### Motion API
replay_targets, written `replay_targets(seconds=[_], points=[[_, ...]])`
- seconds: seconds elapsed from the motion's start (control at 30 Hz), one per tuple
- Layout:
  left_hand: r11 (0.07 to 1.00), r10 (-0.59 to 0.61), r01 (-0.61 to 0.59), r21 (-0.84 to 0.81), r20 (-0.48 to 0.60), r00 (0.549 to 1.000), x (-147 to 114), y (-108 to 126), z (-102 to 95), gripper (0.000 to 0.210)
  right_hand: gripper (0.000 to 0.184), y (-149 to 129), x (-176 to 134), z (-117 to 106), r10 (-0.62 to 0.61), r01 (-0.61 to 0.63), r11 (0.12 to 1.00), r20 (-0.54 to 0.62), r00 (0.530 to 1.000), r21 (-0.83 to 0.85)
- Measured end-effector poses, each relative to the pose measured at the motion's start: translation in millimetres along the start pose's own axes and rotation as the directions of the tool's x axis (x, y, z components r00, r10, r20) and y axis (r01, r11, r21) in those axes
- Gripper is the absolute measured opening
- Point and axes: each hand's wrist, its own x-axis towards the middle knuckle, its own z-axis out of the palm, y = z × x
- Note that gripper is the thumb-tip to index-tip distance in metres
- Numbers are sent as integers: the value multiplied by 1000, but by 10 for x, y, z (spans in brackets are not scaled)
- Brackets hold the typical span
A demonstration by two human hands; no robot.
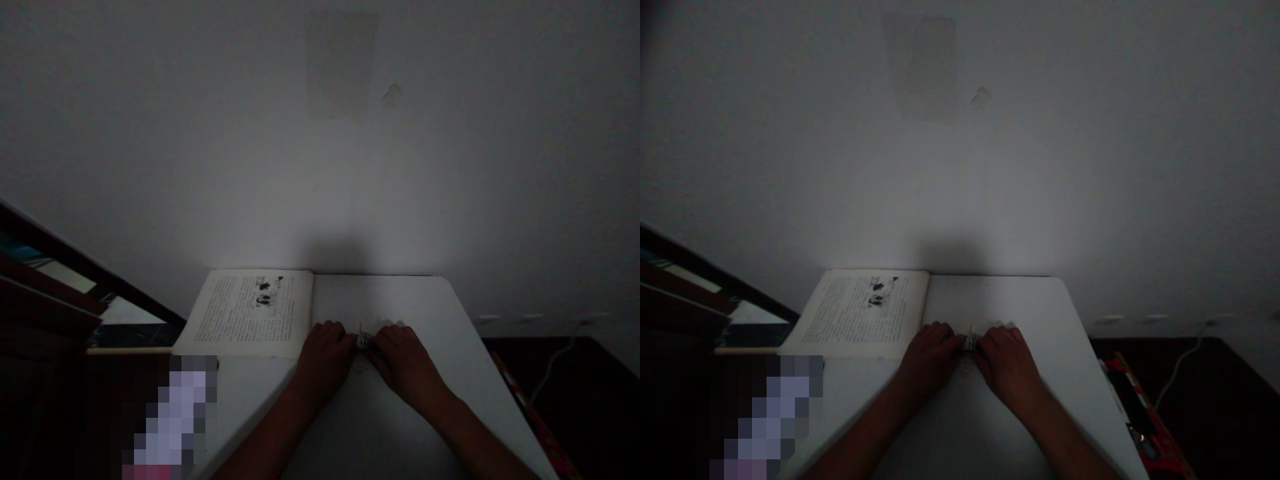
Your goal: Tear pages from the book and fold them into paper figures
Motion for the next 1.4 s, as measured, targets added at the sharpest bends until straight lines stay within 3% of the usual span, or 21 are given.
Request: replay_targets(seconds=[0.33, 0.63, 0.77, 0.9, 0.97, 1.03, 1.13, 1.23, 1.4], points=[[1000, 28, -28, 2, -25, 999, 19, 32, 73, 9, 15, -49, 36, 7, -28, 24, 997, -54, 998, -78], [1000, 30, -30, 8, -13, 999, -8, 8, -22, 8, 14, -16, -3, 10, -24, 23, 1000, -21, 999, -17], [1000, 14, -15, -5, -43, 999, -20, 3, -3, 9, 8, 23, -16, 30, 15, -4, 993, -95, 995, 115], [993, -38, 18, -115, -176, 984, -54, 19, 19, 10, 39, -17, -16, 19, 222, -130, 937, -264, 939, 326], [979, -100, 48, -197, -266, 959, -62, 49, 25, 8, 54, -89, -2, 9, 338, -194, 872, -267, 902, 449], [957, -181, 88, -277, -331, 926, -62, 91, 32, 7, 60, -170, 16, 0, 366, -207, 822, -212, 906, 531], [905, -319, 182, -384, -330, 889, -64, 150, 49, 23, 44, -240, 35, -12, 339, -178, 797, -185, 922, 578], [845, -402, 240, -479, -271, 875, -78, 182, 67, 43, 17, -224, 42, -20, 241, -74, 850, -260, 935, 521], [768, -443, 281, -576, -160, 882, -100, 186, 67, 53, 29, -148, 32, 2, 118, 21, 899, -287, 951, 438]])
